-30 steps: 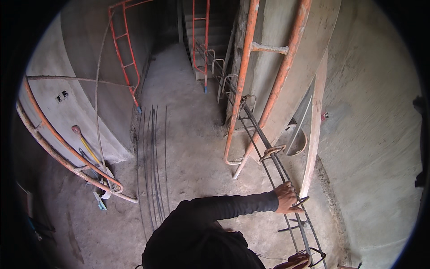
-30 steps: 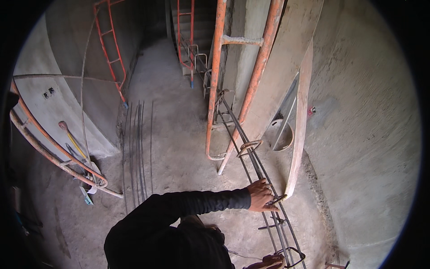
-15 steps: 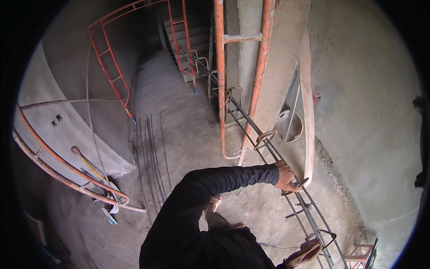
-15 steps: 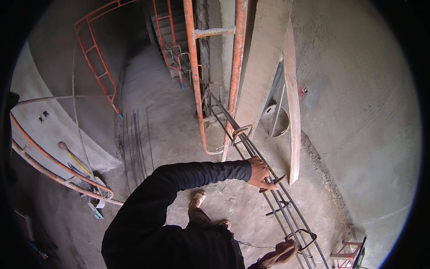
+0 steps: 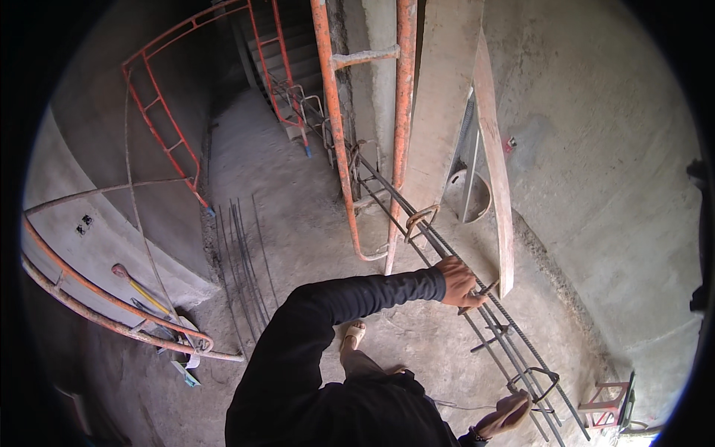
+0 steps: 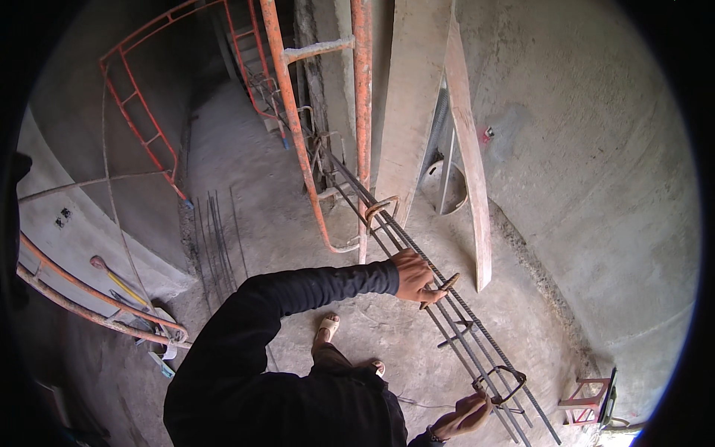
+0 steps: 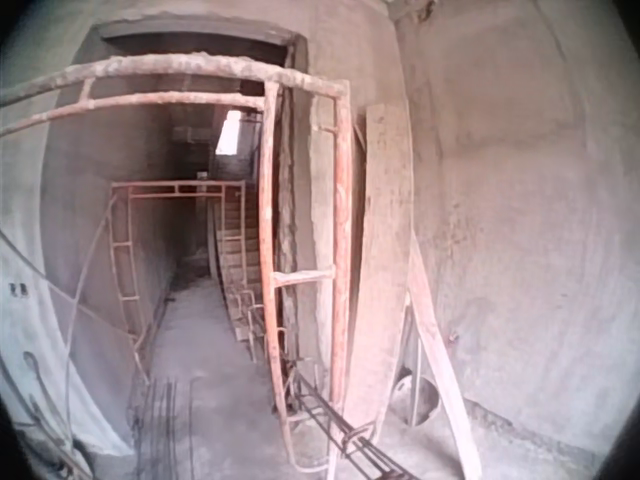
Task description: The person assembles a rebar cage by hand, positioning longitudinal bars and tying transverse stirrups with wire. They use pliers to twist and tighten the wire at each joint, then tap the assembly with a hammer to adjust alignment. The cage is repeatedly lifted and repositioned during the process.
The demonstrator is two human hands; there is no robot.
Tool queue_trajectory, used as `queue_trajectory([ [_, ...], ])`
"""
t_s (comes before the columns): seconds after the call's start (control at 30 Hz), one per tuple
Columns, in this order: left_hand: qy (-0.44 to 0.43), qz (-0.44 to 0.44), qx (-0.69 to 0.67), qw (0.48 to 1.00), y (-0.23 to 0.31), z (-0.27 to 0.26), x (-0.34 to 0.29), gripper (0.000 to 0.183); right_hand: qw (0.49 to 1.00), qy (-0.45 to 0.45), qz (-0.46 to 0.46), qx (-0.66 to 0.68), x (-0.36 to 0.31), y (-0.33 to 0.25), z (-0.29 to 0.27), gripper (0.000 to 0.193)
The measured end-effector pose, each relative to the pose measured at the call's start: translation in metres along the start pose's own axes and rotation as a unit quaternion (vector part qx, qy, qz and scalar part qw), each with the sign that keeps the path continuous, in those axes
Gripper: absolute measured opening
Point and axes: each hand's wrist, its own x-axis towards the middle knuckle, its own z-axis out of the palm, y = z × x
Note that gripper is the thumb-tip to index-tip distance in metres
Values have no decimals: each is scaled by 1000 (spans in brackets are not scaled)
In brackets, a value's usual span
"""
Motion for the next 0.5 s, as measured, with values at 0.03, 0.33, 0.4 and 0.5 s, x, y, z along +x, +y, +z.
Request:
queue_trajectory([
  [0.03,10,0,-8,1000,0,1,0,78,1000,-9,5,0,1,0,0,36],
  [0.33,-22,-27,-34,999,2,-1,1,80,999,-23,34,7,3,0,7,35],
  [0.4,1,-35,-37,999,3,-1,-1,80,999,-11,45,28,4,-4,10,35],
  [0.5,-16,-33,-36,999,2,-4,-1,78,996,-44,-8,77,4,-10,10,34],
])
